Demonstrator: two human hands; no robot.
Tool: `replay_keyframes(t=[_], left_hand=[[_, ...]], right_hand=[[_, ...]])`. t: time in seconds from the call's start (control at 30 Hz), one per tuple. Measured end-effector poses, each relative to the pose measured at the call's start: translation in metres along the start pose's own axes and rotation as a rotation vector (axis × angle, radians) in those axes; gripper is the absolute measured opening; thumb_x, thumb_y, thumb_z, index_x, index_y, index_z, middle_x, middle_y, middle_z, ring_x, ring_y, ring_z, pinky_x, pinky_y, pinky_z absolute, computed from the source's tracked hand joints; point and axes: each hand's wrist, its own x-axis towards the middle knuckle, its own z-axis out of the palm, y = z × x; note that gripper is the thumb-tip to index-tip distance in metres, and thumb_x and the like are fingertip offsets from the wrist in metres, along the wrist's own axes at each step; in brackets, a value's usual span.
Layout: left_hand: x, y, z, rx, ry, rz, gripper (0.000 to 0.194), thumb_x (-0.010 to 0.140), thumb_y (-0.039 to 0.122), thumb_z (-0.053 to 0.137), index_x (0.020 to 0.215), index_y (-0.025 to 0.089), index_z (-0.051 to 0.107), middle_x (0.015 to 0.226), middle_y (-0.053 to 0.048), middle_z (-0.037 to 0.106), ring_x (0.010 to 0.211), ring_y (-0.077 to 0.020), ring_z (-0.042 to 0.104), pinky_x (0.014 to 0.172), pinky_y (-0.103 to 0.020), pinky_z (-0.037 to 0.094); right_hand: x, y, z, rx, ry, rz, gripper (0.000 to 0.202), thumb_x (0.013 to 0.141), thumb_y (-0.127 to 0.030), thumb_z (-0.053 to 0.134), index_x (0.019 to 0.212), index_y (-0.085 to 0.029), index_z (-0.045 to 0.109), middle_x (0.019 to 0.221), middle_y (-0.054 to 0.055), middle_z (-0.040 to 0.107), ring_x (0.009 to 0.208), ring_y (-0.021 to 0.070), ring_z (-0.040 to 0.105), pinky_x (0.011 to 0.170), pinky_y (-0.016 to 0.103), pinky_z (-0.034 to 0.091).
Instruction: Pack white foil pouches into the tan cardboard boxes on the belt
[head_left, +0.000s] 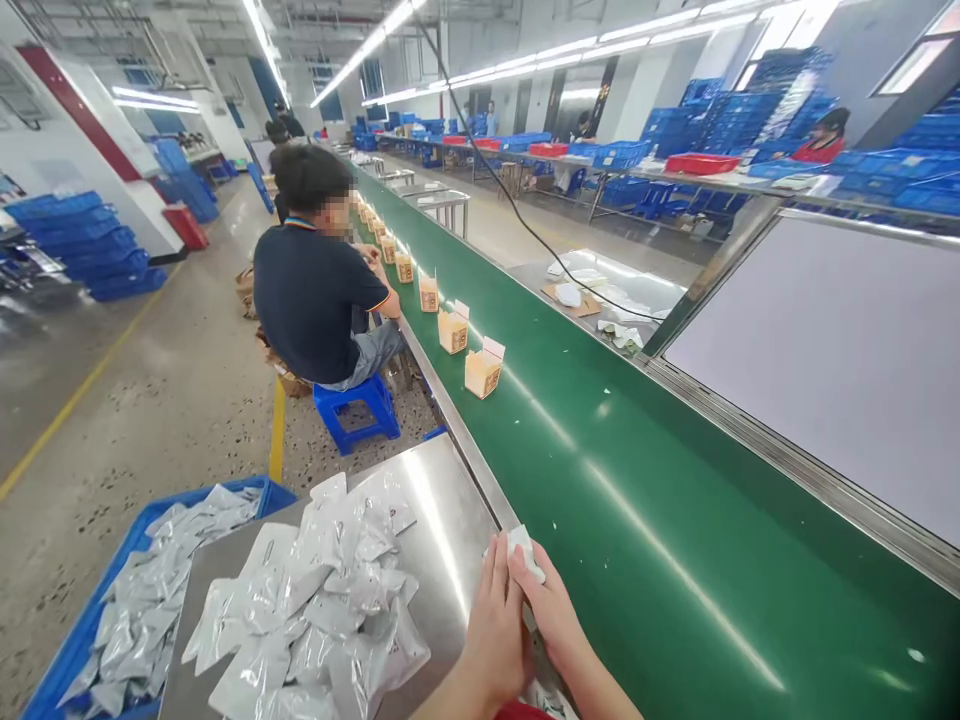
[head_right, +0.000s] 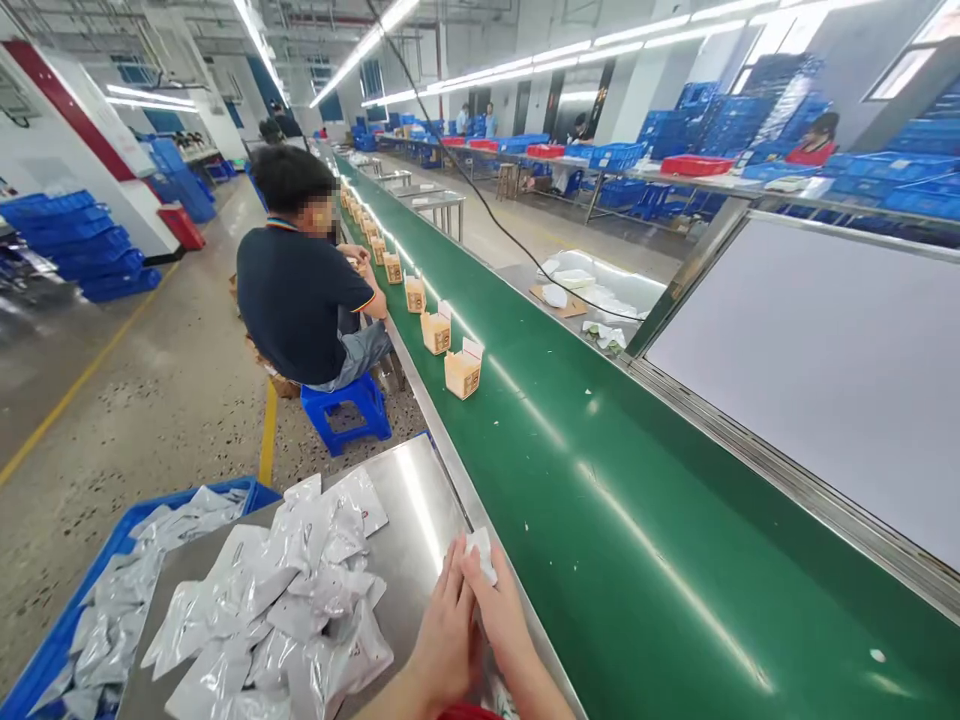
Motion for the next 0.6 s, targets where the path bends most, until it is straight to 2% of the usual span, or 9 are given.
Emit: replay_keyframes(t=[0.1, 0.13, 0.2, 0.23, 0.3, 0.37, 0.47, 0.53, 0.6], left_hand=[[0.001, 0.001, -0.002, -0.228, -0.104, -0.156, 0.087, 0.067, 0.007, 0.044, 0.141, 0.009, -0.001, 0.148, -0.015, 0.011, 0.137, -0.0240, 0.014, 0.112, -0.042, 0.025], [0.003, 0.000, -0.006, -0.310, -0.120, -0.226, 0.086, 0.068, 0.008, 0.042, 0.141, 0.010, -0.002, 0.148, -0.013, 0.014, 0.136, -0.0206, 0.017, 0.112, -0.038, 0.024], [0.008, -0.009, -0.016, -0.418, -0.110, -0.353, 0.081, 0.069, 0.012, 0.042, 0.140, 0.011, 0.003, 0.145, -0.011, 0.025, 0.134, -0.0171, 0.023, 0.113, -0.033, 0.021], [0.011, -0.016, -0.020, -0.452, -0.086, -0.419, 0.079, 0.069, 0.015, 0.043, 0.140, 0.010, 0.006, 0.142, -0.011, 0.031, 0.133, -0.0166, 0.027, 0.113, -0.032, 0.021], [0.013, -0.034, -0.024, -0.499, -0.005, -0.561, 0.074, 0.071, 0.021, 0.041, 0.137, 0.009, 0.010, 0.135, -0.013, 0.041, 0.127, -0.0164, 0.036, 0.111, -0.030, 0.026], [0.013, -0.051, -0.022, -0.536, 0.090, -0.673, 0.070, 0.072, 0.025, 0.040, 0.135, 0.008, 0.014, 0.125, -0.014, 0.050, 0.118, -0.0164, 0.047, 0.106, -0.029, 0.033], [0.008, -0.067, -0.014, -0.550, 0.182, -0.739, 0.065, 0.070, 0.031, 0.042, 0.128, 0.008, 0.025, 0.110, -0.014, 0.058, 0.102, -0.0175, 0.057, 0.100, -0.029, 0.039], [0.006, -0.070, -0.009, -0.562, 0.191, -0.768, 0.063, 0.070, 0.035, 0.043, 0.125, 0.009, 0.028, 0.103, -0.013, 0.059, 0.090, -0.0178, 0.060, 0.094, -0.031, 0.044], [0.004, -0.070, -0.003, -0.569, 0.199, -0.800, 0.062, 0.070, 0.037, 0.043, 0.124, 0.010, 0.028, 0.100, -0.013, 0.060, 0.083, -0.0176, 0.061, 0.088, -0.032, 0.047]], right_hand=[[0.021, -0.013, -0.025, 0.017, -0.138, 0.085, 0.063, 0.066, -0.055, 0.061, 0.116, -0.020, 0.047, 0.111, 0.005, 0.054, 0.096, 0.0174, 0.055, 0.081, 0.026, 0.045], [0.031, -0.019, -0.036, -0.073, -0.222, 0.079, 0.056, 0.067, -0.051, 0.060, 0.113, -0.019, 0.050, 0.105, 0.004, 0.056, 0.090, 0.0165, 0.056, 0.078, 0.026, 0.045], [0.056, -0.039, -0.056, -0.428, -0.337, -0.005, 0.040, 0.066, -0.037, 0.059, 0.101, -0.017, 0.058, 0.093, 0.003, 0.059, 0.084, 0.0161, 0.055, 0.078, 0.027, 0.043], [0.071, -0.053, -0.063, -0.633, -0.338, -0.077, 0.032, 0.065, -0.031, 0.058, 0.094, -0.016, 0.062, 0.089, 0.003, 0.060, 0.084, 0.0168, 0.055, 0.080, 0.028, 0.042], [0.104, -0.093, -0.068, -0.933, -0.222, -0.256, 0.026, 0.065, -0.027, 0.056, 0.087, -0.018, 0.066, 0.092, 0.003, 0.061, 0.090, 0.0188, 0.053, 0.087, 0.032, 0.039], [0.140, -0.139, -0.058, -1.008, -0.007, -0.460, 0.028, 0.067, -0.030, 0.056, 0.092, -0.022, 0.067, 0.099, 0.003, 0.059, 0.097, 0.0189, 0.051, 0.092, 0.034, 0.036], [0.195, -0.197, -0.020, -0.873, 0.269, -0.737, 0.035, 0.075, -0.037, 0.052, 0.104, -0.020, 0.063, 0.109, 0.004, 0.055, 0.097, 0.0150, 0.050, 0.090, 0.027, 0.038], [0.229, -0.214, 0.006, -0.850, 0.335, -0.820, 0.040, 0.081, -0.038, 0.044, 0.111, -0.015, 0.056, 0.115, 0.006, 0.052, 0.100, 0.0126, 0.048, 0.089, 0.022, 0.039], [0.257, -0.214, 0.023, -0.930, 0.312, -0.801, 0.038, 0.084, -0.034, 0.040, 0.112, -0.011, 0.052, 0.116, 0.008, 0.050, 0.101, 0.0114, 0.048, 0.088, 0.019, 0.039]])
